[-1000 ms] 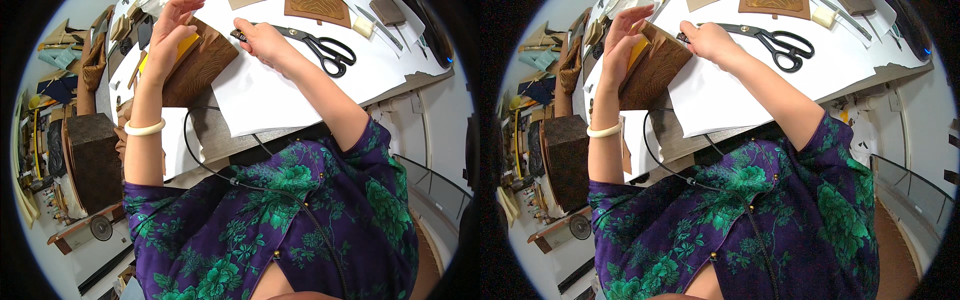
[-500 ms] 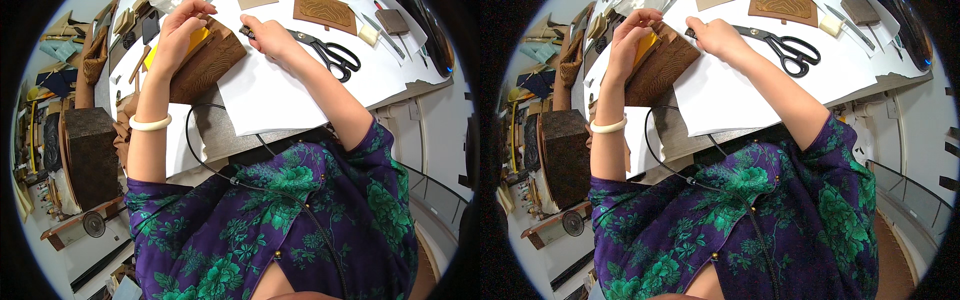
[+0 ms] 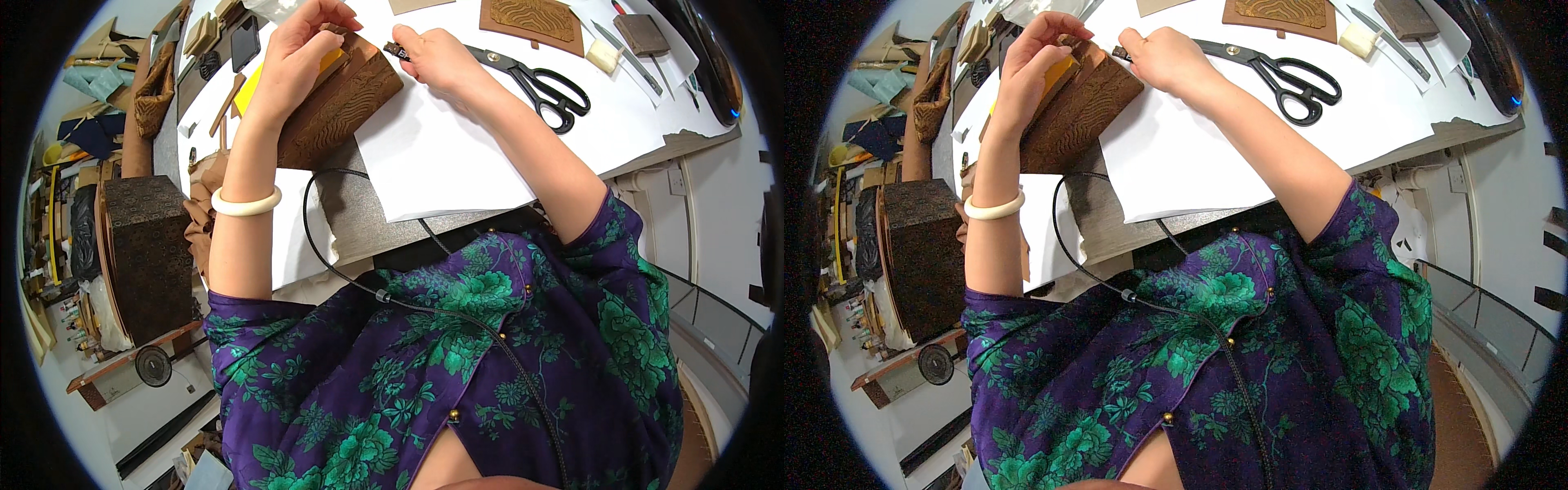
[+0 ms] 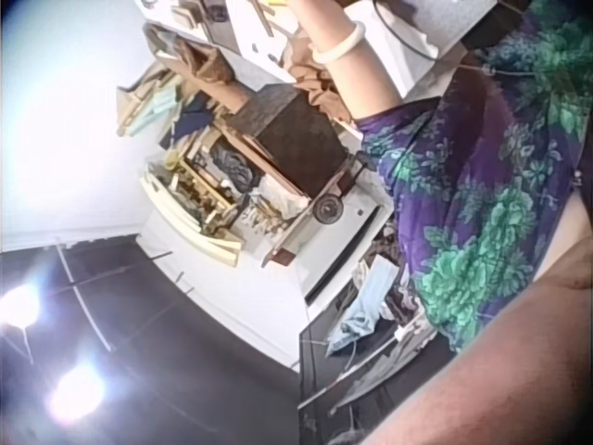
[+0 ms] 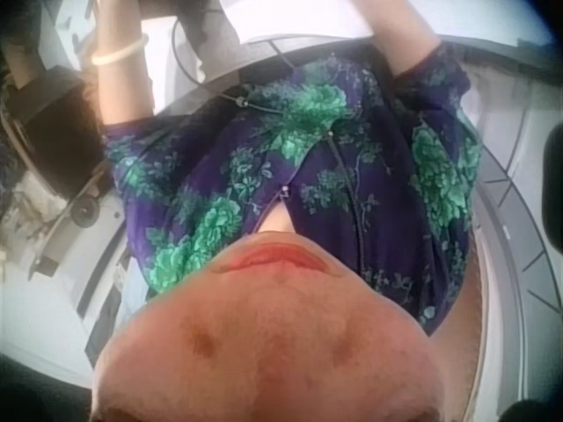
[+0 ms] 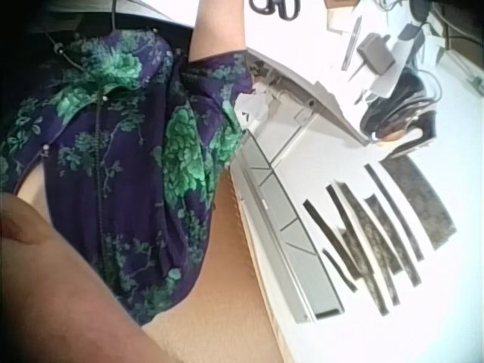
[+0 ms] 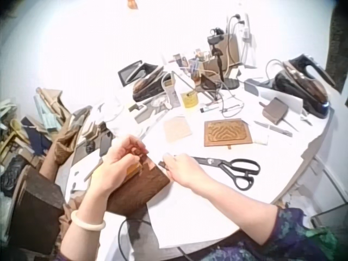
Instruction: The person handles a yellow rectangular piece, trims it with scissors, and uses a small iron to press it. They then place the yellow piece into a wooden box and use a utility knife to trim the edges. The workspace is cluttered with leather scraps and tools.
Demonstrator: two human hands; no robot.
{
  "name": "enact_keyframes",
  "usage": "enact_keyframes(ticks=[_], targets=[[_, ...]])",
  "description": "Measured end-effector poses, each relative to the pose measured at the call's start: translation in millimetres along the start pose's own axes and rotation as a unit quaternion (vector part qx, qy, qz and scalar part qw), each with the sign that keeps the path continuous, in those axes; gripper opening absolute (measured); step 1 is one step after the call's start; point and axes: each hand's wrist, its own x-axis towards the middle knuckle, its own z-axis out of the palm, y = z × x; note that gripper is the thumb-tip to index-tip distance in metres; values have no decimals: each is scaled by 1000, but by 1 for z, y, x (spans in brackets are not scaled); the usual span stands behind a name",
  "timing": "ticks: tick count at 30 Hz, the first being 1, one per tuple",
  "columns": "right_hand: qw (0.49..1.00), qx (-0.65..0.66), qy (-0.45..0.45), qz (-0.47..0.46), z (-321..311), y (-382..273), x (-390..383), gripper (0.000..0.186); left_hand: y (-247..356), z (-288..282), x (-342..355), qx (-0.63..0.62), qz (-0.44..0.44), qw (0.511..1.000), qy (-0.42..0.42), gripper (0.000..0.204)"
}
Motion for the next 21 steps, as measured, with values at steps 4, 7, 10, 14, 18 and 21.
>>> enact_keyframes(ticks=[4,7,10,14,18,21], targets=[[989,-106,20,-101,-2,3,8,54,-2,5,1,-57,-3,998,20,30],[983,-144,2,-112,-10,-3,10,56,0,-4,-3,-65,-67,996,0,46],[991,-119,-19,-61,-14,-8,1,59,15,8,-4,-83,-86,992,42,45],[993,-114,-13,-41,-9,-5,-8,66,-2,0,0,-22,-16,1000,-6,29],[997,-79,-6,-14,-9,-8,-7,70,-4,-2,-2,22,-24,999,-13,29],[996,-82,2,-39,-7,-5,-7,69,0,-1,-2,59,-24,998,-18,28]])
